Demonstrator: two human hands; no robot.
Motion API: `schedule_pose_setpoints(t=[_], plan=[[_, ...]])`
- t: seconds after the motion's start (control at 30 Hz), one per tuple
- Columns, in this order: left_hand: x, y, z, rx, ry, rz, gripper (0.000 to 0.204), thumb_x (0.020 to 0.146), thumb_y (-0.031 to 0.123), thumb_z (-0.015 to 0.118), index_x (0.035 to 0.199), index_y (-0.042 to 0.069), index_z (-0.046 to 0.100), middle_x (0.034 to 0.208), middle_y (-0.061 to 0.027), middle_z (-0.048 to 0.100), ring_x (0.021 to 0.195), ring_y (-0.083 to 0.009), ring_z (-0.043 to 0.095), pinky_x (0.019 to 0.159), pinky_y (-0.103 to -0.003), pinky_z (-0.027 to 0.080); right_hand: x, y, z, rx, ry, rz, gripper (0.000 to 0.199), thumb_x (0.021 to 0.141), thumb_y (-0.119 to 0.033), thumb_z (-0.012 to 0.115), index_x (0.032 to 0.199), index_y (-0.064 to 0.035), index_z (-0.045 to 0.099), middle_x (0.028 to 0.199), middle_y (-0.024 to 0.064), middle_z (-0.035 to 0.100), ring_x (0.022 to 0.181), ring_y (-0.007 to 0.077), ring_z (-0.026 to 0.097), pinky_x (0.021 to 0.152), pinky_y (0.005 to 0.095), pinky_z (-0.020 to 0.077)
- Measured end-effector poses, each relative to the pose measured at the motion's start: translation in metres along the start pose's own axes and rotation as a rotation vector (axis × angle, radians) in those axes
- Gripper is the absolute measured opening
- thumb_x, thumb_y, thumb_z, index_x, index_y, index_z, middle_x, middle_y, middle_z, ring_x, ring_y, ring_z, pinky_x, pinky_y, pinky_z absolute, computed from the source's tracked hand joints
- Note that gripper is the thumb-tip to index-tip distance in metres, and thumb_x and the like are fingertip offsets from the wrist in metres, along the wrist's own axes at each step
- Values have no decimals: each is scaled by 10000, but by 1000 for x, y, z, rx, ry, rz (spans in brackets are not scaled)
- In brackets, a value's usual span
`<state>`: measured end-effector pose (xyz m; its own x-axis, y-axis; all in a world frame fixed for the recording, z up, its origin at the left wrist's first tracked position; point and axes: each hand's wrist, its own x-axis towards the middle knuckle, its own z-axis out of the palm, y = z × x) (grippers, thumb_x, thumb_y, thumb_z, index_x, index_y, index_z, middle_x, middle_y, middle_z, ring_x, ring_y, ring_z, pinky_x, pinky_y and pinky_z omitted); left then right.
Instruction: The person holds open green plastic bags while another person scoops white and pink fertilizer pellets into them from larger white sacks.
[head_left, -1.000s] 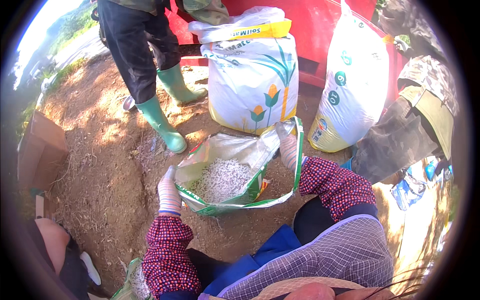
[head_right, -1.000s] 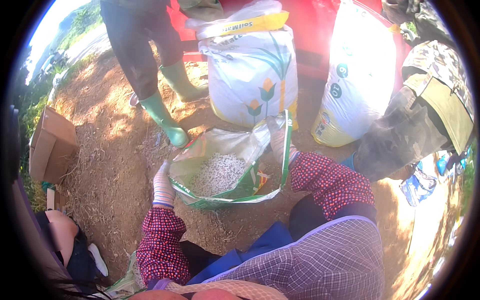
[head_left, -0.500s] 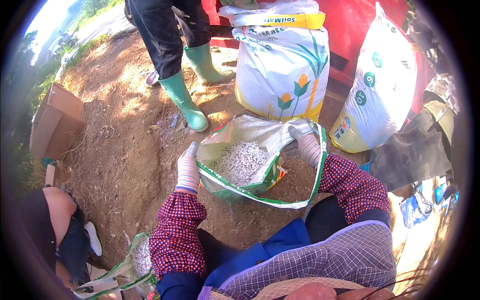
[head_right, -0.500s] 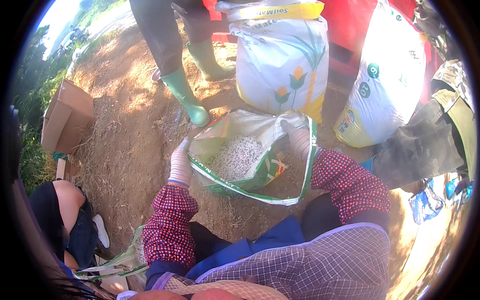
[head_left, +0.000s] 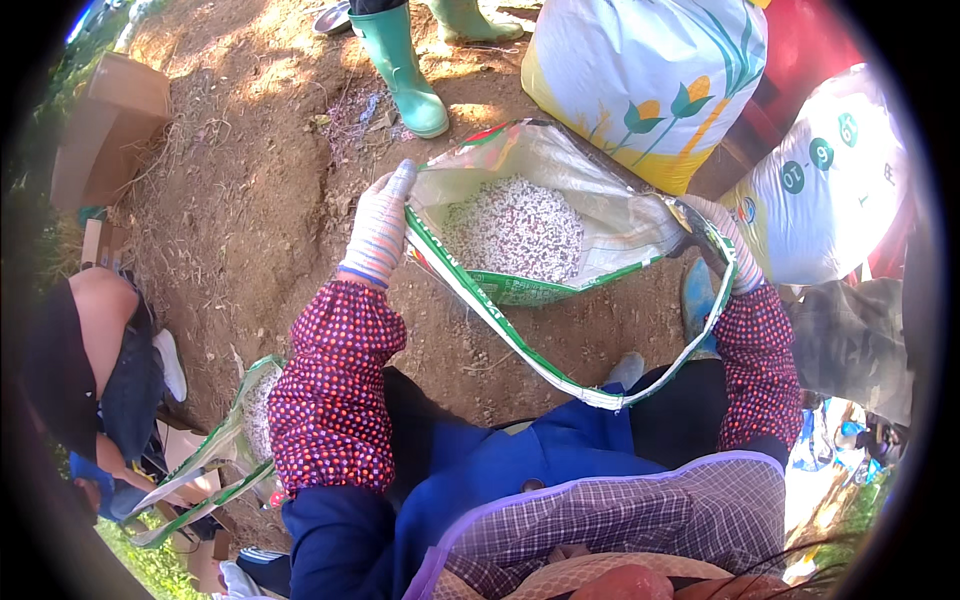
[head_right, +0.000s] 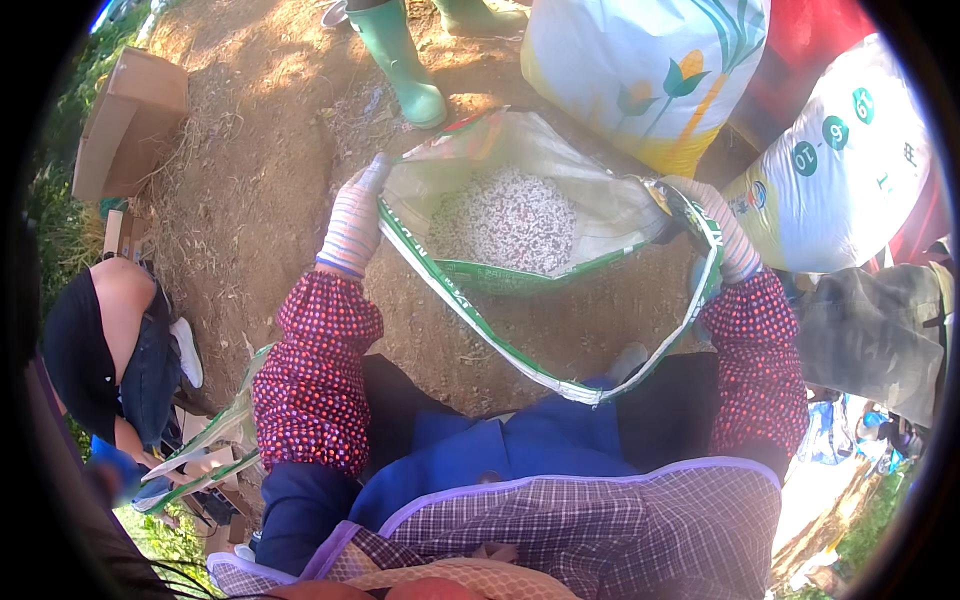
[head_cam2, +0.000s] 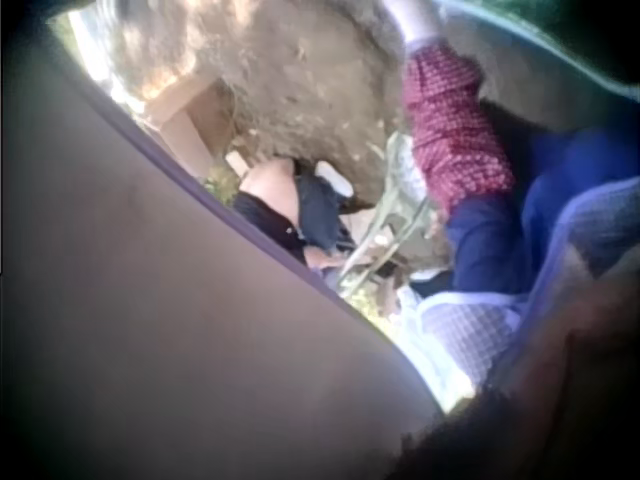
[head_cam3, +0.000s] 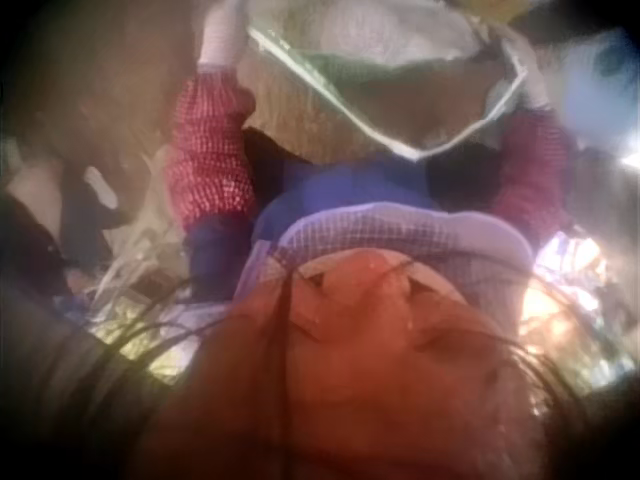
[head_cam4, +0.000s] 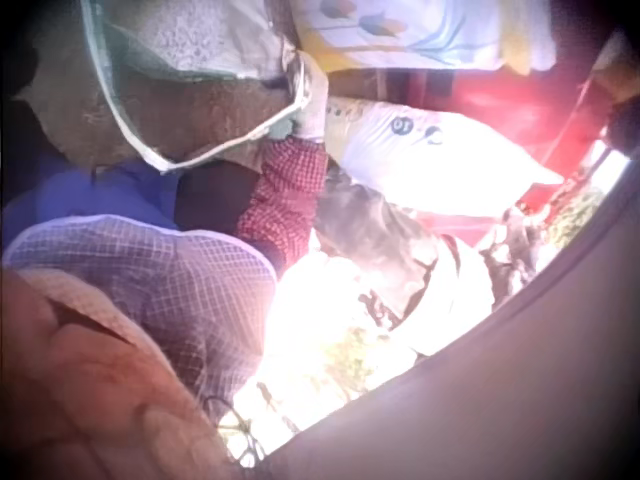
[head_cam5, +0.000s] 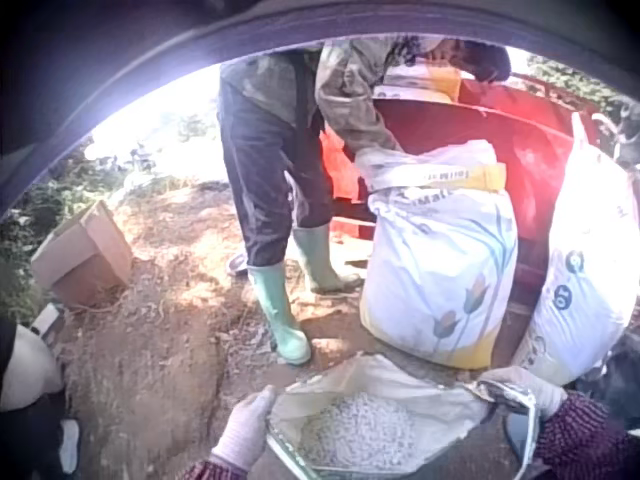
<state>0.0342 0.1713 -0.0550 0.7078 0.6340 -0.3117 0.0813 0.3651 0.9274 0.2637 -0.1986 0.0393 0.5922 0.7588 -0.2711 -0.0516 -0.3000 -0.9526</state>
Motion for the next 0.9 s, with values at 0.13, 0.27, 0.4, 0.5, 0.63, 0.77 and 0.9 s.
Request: schedule_pose_setpoints(t=[0.13,0.27,0.4,0.5,0.63,0.77,0.9], plan=[[-8,6,2,54,67,-10,478,911,397,672,1106,-38,651,893,-28,630,790,-108,533,706,-253,437,-7,-59,-16,-929,-54,51,414,880,-193,637,1253,-19,594,1066,128,689,983,224,667,854,336,515],[-9,12,15,179,7,16,532,893,394,699,1171,-54,624,995,-61,658,861,-120,560,770,-256,452,-19,-123,-27,-1204,484,-173,420,897,-223,620,1270,-31,587,1055,167,693,985,263,670,872,347,506],[-16,10,2,142,7,-9,534,868,366,732,1174,-55,613,988,-51,661,847,-125,572,764,-260,456,36,-160,70,-1288,320,-198,617,869,-430,640,1338,-45,531,1071,224,680,997,338,667,881,401,509],[-23,19,16,302,-116,-57,638,845,309,750,1283,-97,528,1105,-118,651,975,-173,604,864,-294,478,72,-136,93,-1502,-63,243,803,791,-506,659,1417,-53,436,1113,260,661,1023,404,641,909,456,488],[-25,22,12,230,-135,-31,493,824,285,769,1156,-35,595,904,-27,628,778,-111,545,715,-262,445,65,-71,59,-1505,-174,149,707,824,-325,630,1438,-55,407,1087,251,663,1012,365,651,897,426,494],[-20,13,-10,129,-102,-56,556,855,320,731,1219,-66,567,914,-40,620,787,-110,537,695,-254,437,54,-47,56,-813,140,100,538,859,-102,558,1386,-35,472,1023,163,659,942,195,628,860,302,485],[-22,19,8,104,-15,-48,559,889,373,684,1214,-70,578,906,-37,614,773,-115,512,678,-249,424,51,-2,36,-460,287,-70,354,912,-147,530,1240,-45,613,1035,103,669,894,151,592,831,282,467]])
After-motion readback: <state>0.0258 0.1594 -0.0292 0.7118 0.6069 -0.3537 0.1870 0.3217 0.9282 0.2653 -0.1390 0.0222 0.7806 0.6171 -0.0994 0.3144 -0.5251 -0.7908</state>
